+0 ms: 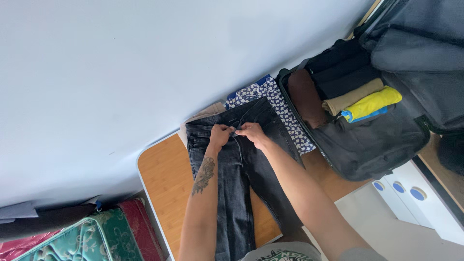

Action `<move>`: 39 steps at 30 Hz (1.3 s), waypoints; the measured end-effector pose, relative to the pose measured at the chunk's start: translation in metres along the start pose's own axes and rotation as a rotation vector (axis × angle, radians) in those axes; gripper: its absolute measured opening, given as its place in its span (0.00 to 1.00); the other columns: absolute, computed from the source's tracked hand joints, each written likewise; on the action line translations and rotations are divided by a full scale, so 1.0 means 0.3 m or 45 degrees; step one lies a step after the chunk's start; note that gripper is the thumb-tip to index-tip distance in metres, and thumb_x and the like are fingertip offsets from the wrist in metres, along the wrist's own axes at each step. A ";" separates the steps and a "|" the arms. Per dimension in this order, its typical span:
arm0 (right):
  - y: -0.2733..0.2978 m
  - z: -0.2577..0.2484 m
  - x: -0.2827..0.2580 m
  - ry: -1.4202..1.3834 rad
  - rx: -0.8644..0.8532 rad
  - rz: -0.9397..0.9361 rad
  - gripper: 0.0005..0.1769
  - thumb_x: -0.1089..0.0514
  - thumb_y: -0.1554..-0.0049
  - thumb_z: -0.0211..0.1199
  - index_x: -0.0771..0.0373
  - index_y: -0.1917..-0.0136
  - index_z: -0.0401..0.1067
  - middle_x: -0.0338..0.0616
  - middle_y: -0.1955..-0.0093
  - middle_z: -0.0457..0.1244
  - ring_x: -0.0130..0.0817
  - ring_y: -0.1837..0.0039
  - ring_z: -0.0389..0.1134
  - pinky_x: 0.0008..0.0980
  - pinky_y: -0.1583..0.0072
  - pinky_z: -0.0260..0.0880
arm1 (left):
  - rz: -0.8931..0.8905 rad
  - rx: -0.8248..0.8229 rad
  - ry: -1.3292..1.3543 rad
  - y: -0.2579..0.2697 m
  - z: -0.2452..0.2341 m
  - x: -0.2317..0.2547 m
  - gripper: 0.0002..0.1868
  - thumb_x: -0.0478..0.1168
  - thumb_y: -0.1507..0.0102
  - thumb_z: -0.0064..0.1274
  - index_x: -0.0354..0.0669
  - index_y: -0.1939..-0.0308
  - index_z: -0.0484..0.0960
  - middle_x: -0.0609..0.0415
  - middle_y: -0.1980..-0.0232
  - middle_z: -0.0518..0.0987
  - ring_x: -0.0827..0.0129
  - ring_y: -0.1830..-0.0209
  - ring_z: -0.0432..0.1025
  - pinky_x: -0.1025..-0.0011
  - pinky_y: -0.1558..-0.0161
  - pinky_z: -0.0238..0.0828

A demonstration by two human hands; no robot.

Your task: The person folds a yellow and blue shirt, places it in a suitcase, then retrieves and folds a pair of blue jeans and a pair of black jeans on a wooden table. The folded jeans are stacked on the table.

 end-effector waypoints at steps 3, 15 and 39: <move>-0.009 -0.002 0.018 -0.098 -0.057 -0.019 0.08 0.54 0.49 0.73 0.59 0.60 0.77 0.35 0.60 0.69 0.28 0.52 0.66 0.35 0.34 0.59 | 0.023 0.107 -0.084 -0.006 0.025 -0.023 0.22 0.54 0.43 0.65 0.37 0.60 0.88 0.45 0.56 0.84 0.52 0.53 0.78 0.56 0.51 0.70; -0.064 0.021 0.094 -0.091 -0.012 -0.149 0.11 0.53 0.41 0.66 0.64 0.57 0.80 0.41 0.57 0.72 0.28 0.53 0.66 0.28 0.49 0.65 | 0.051 0.054 -0.169 -0.052 0.080 -0.123 0.23 0.56 0.38 0.60 0.40 0.53 0.83 0.46 0.48 0.82 0.49 0.47 0.77 0.47 0.41 0.62; -0.028 0.037 0.085 -0.176 0.008 -0.134 0.08 0.58 0.43 0.68 0.65 0.54 0.79 0.40 0.55 0.71 0.26 0.51 0.70 0.26 0.46 0.68 | 0.291 0.134 -0.345 0.078 0.072 -0.044 0.16 0.46 0.34 0.52 0.44 0.47 0.84 0.51 0.40 0.74 0.51 0.37 0.67 0.46 0.38 0.59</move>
Point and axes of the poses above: each hand's wrist, its own y-axis away from the middle knuckle, its own z-axis out of the palm, x = y × z, the point moved 2 cm from there along -y, towards the middle knuckle
